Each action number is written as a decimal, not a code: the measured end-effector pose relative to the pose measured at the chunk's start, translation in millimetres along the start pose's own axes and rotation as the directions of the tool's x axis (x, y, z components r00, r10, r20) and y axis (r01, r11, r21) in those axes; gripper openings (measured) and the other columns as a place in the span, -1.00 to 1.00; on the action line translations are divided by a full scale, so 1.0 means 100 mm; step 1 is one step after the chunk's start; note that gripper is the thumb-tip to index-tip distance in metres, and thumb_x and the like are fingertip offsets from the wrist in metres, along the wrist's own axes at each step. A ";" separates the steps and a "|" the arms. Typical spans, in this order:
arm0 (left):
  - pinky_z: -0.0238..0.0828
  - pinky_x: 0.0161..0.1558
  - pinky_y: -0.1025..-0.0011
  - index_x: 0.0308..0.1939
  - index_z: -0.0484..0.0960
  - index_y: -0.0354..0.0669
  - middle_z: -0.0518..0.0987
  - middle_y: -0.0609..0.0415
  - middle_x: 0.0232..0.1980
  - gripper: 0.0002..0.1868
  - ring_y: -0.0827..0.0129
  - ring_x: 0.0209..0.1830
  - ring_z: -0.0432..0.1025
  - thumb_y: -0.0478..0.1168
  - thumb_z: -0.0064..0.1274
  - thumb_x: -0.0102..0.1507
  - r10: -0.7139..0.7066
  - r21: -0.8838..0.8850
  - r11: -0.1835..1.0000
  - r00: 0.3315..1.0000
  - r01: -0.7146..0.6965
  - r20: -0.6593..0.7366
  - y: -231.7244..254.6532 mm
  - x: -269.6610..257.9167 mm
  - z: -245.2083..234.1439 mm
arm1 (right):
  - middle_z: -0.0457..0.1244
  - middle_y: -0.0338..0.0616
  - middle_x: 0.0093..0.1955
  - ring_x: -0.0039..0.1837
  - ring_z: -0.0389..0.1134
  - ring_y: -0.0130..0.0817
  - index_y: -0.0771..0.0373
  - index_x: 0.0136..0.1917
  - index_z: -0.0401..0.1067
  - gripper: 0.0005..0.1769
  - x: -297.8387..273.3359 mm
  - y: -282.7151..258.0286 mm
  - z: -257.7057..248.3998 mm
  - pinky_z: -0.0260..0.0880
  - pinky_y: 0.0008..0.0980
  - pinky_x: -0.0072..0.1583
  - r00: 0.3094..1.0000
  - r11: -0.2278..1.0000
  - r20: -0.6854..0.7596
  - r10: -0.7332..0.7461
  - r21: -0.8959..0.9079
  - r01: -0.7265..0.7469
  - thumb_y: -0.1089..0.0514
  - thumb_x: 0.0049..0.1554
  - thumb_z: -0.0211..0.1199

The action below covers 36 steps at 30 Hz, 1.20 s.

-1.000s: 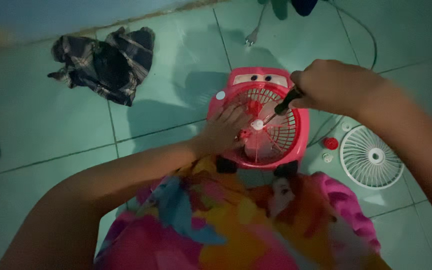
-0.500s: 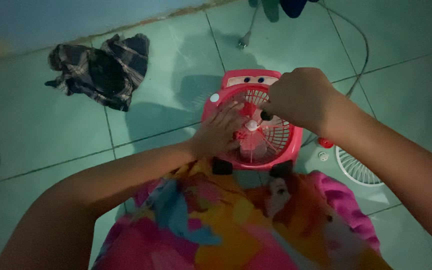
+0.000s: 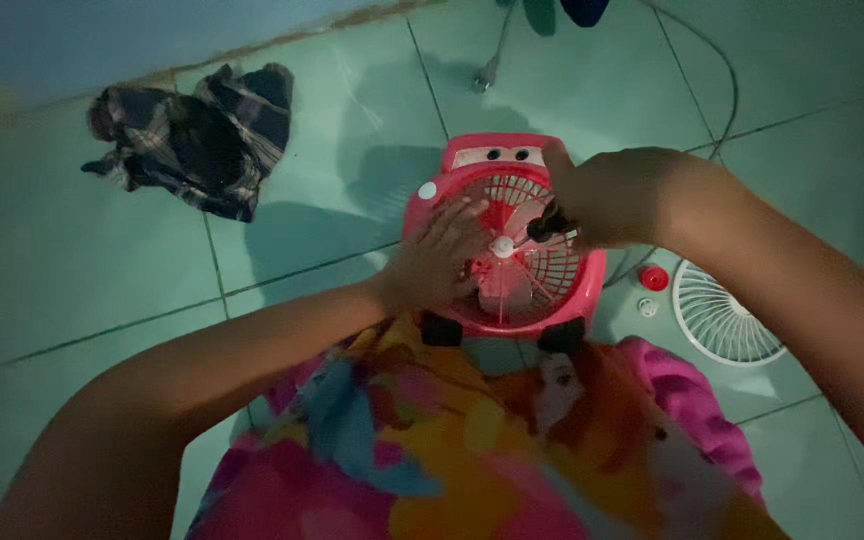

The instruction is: The person disassembles a pink car-shaped electric fan on the floor. They use a screwdriver to remove screws from the rear grille, then detach the front grille and the central hub cap to access the fan blades.

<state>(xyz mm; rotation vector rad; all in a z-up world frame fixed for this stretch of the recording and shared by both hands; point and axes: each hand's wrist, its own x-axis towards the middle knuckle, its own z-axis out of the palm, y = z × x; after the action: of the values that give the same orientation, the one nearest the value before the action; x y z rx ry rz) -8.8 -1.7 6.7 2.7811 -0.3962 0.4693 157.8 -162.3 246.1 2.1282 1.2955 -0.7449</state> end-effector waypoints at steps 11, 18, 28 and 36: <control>-0.11 0.58 -0.12 0.55 0.26 -0.13 0.08 -0.22 0.63 -0.23 -0.14 0.66 -0.07 0.19 0.01 0.38 -0.022 -0.100 0.995 1.000 0.024 0.022 -0.02 -0.07 0.07 | 0.43 -0.06 -0.20 -0.10 0.49 -0.08 0.15 0.25 0.30 -0.44 -0.09 -0.21 -0.03 0.36 0.00 0.15 0.965 0.998 -0.260 -0.034 -0.056 0.020 -0.27 0.18 0.13; -0.08 0.51 -0.14 0.49 0.32 0.00 0.10 -0.21 0.61 -0.28 -0.14 0.62 -0.06 0.20 0.04 0.33 -0.067 -0.015 0.998 0.993 0.069 0.094 0.01 -0.02 0.10 | 0.43 -0.11 -0.30 -0.16 0.52 -0.19 0.11 -0.23 0.63 -0.20 0.00 -0.23 -0.12 0.45 -0.13 0.09 0.981 0.969 -0.162 0.106 -0.205 -0.139 -0.55 0.26 -0.09; 0.04 0.50 -0.13 0.46 0.34 -0.11 0.22 -0.25 0.50 -0.24 -0.16 0.60 0.02 0.21 0.06 0.31 -0.068 0.023 0.998 0.991 0.066 0.118 -0.07 -0.06 0.24 | 0.43 0.02 -0.18 -0.11 0.54 -0.11 0.39 0.34 0.18 -0.23 0.01 0.03 0.04 0.55 -0.14 -0.06 1.000 0.998 0.017 0.012 0.055 -0.013 -0.18 0.14 0.35; -0.05 0.55 -0.13 0.46 0.30 -0.21 0.08 -0.24 0.63 -0.24 -0.13 0.65 -0.04 0.22 0.05 0.37 -0.021 0.021 1.000 1.000 0.021 -0.006 -0.03 -0.08 0.13 | 0.38 -0.04 -0.20 -0.11 0.47 -0.07 0.19 0.09 0.43 -0.53 -0.12 -0.07 -0.01 0.48 -0.03 -0.04 0.971 0.995 -0.231 -0.066 0.053 0.080 -0.22 0.13 0.22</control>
<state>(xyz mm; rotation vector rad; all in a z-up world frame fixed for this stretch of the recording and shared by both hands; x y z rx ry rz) -11.5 -1.3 -8.8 2.8010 -0.3630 0.4795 147.3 -165.9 254.3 2.2803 1.4948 -0.5880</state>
